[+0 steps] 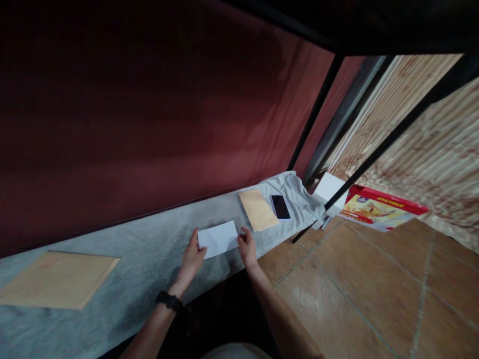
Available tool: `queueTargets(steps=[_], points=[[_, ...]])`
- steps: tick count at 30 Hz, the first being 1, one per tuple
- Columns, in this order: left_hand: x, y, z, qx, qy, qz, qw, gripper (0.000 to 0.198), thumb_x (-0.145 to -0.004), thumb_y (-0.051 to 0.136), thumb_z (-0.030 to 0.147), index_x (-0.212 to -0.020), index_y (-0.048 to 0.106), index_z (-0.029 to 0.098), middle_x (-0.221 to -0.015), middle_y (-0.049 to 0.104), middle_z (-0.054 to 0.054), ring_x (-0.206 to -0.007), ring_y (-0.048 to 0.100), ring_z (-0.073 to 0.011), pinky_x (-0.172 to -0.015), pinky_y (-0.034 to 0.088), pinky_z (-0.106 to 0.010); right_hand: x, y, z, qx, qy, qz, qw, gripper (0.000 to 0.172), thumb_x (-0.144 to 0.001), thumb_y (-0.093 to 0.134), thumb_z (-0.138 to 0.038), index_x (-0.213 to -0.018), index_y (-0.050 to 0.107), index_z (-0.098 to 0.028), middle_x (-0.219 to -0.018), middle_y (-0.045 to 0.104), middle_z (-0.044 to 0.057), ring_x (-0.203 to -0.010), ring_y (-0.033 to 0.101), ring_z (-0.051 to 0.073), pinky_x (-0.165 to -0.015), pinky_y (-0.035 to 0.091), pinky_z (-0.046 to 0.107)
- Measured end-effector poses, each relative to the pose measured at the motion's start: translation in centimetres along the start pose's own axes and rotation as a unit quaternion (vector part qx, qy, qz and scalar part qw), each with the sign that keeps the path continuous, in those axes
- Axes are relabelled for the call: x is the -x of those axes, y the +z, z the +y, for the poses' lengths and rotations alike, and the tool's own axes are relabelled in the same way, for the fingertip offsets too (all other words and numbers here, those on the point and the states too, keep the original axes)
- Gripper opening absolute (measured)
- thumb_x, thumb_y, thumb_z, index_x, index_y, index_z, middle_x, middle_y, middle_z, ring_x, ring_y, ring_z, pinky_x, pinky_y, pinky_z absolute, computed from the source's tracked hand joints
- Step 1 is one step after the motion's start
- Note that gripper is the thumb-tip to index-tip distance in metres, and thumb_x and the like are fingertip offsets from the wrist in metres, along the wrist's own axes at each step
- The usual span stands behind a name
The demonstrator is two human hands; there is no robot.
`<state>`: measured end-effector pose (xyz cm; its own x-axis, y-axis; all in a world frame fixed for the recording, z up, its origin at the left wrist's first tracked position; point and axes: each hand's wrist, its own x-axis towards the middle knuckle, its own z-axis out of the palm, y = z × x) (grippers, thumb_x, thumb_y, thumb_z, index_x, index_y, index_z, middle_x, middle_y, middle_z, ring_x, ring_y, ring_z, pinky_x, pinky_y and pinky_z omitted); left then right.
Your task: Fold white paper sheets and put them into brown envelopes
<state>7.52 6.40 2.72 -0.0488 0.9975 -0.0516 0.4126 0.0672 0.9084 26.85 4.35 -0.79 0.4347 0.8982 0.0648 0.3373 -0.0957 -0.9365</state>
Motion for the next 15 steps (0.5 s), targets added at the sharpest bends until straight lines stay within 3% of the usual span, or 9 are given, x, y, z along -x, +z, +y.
queueTargets(steps=[3, 7, 11, 15], points=[[-0.5, -0.3, -0.4, -0.126, 0.035, 0.004, 0.991, 0.066, -0.079, 0.052, 0.005, -0.145, 0.049, 0.012, -0.126, 0.068, -0.015, -0.115, 0.066, -0.0259, -0.105, 0.051, -0.042, 0.2, -0.7, 0.5, 0.132, -0.109, -0.004, 0.985, 0.041, -0.091, 0.044, -0.015, -0.127, 0.064, -0.013, -0.112, 0.073, 0.013, -0.103, 0.069, 0.022, -0.091, 0.055, 0.033], [0.1, -0.1, -0.4, -0.255, 0.079, -0.007, 0.964, 0.053, -0.083, 0.044, 0.004, -0.134, 0.059, 0.008, -0.133, 0.061, -0.019, -0.123, 0.061, -0.0263, -0.11, 0.046, -0.04, 0.9, -0.1, 0.0, 0.23, -0.241, -0.106, 0.937, 0.041, -0.098, 0.046, -0.02, -0.136, 0.061, -0.016, -0.141, 0.062, 0.011, -0.131, 0.056, 0.021, -0.113, 0.041, 0.037], [1.4, 1.3, -0.2, -0.364, 0.14, 0.031, 0.92, 0.049, -0.093, 0.039, 0.012, -0.14, 0.054, 0.007, -0.154, 0.043, -0.022, -0.143, 0.041, -0.0333, -0.117, 0.034, -0.05, 1.0, 0.8, -0.6, 0.33, -0.261, -0.151, 0.895, 0.047, -0.102, 0.046, -0.033, -0.147, 0.052, -0.018, -0.154, 0.049, 0.011, -0.143, 0.044, 0.025, -0.119, 0.031, 0.046], [1.6, 3.4, -0.6, -0.377, 0.231, -0.058, 0.895, 0.05, -0.099, 0.037, 0.026, -0.146, 0.051, 0.013, -0.159, 0.04, -0.015, -0.151, 0.03, -0.0306, -0.122, 0.025, -0.052, 0.9, 1.0, -0.4, 0.362, -0.259, -0.157, 0.881, 0.051, -0.103, 0.043, -0.033, -0.152, 0.045, -0.017, -0.158, 0.043, 0.011, -0.146, 0.04, 0.026, -0.121, 0.025, 0.048]])
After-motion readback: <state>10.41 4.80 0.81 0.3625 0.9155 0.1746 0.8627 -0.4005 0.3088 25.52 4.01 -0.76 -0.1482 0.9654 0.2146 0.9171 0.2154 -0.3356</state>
